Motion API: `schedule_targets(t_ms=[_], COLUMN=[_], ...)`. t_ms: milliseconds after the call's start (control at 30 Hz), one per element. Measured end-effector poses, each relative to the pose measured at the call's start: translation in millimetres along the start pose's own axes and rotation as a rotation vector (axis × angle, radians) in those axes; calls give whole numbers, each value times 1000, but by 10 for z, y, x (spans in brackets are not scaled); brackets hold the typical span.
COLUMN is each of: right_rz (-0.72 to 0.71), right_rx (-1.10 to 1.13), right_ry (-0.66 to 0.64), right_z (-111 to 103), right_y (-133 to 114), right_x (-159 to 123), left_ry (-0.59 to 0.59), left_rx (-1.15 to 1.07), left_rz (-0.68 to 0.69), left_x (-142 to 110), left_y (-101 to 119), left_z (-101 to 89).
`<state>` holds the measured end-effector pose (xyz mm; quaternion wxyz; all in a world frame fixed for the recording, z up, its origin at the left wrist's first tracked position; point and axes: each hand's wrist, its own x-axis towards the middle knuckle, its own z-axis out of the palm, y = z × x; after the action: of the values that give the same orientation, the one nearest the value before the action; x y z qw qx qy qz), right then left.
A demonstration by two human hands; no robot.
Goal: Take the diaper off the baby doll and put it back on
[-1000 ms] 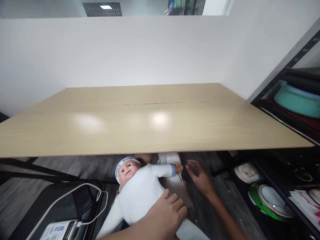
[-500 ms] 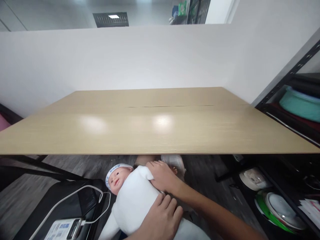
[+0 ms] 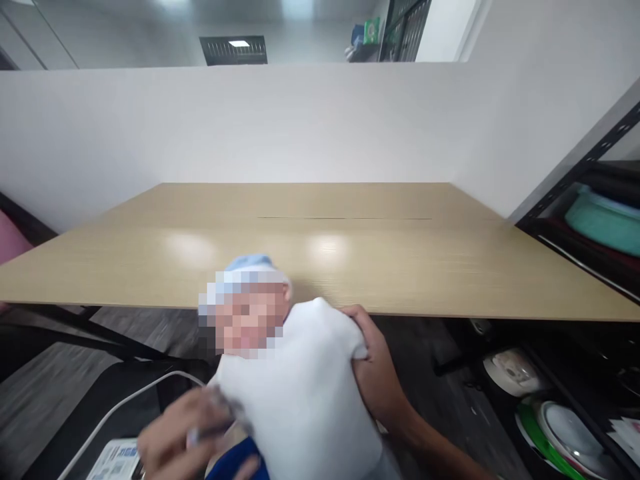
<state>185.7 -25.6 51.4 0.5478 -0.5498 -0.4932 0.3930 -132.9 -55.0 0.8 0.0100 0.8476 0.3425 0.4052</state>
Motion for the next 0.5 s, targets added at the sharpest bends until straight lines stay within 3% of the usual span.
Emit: schedule_targets(t_ms=[67, 100, 267, 367, 500], right_rz=[30, 48, 165, 94, -18], right_rx=[31, 47, 64, -68, -524], right_ry=[85, 117, 151, 138, 99], right_z=[-56, -66, -107, -291, -701], right_y=[-10, -6, 113, 233, 354], right_x=[101, 163, 530, 713, 813], left_ry=[73, 35, -336, -382, -418], left_rx=[67, 53, -190, -210, -182], left_rz=[-114, -170, -398, -421, -338], left_x=[255, 406, 1070, 1314, 1526], left_y=[-197, -294, -646, -731, -815], left_z=[4, 33, 284, 401, 494])
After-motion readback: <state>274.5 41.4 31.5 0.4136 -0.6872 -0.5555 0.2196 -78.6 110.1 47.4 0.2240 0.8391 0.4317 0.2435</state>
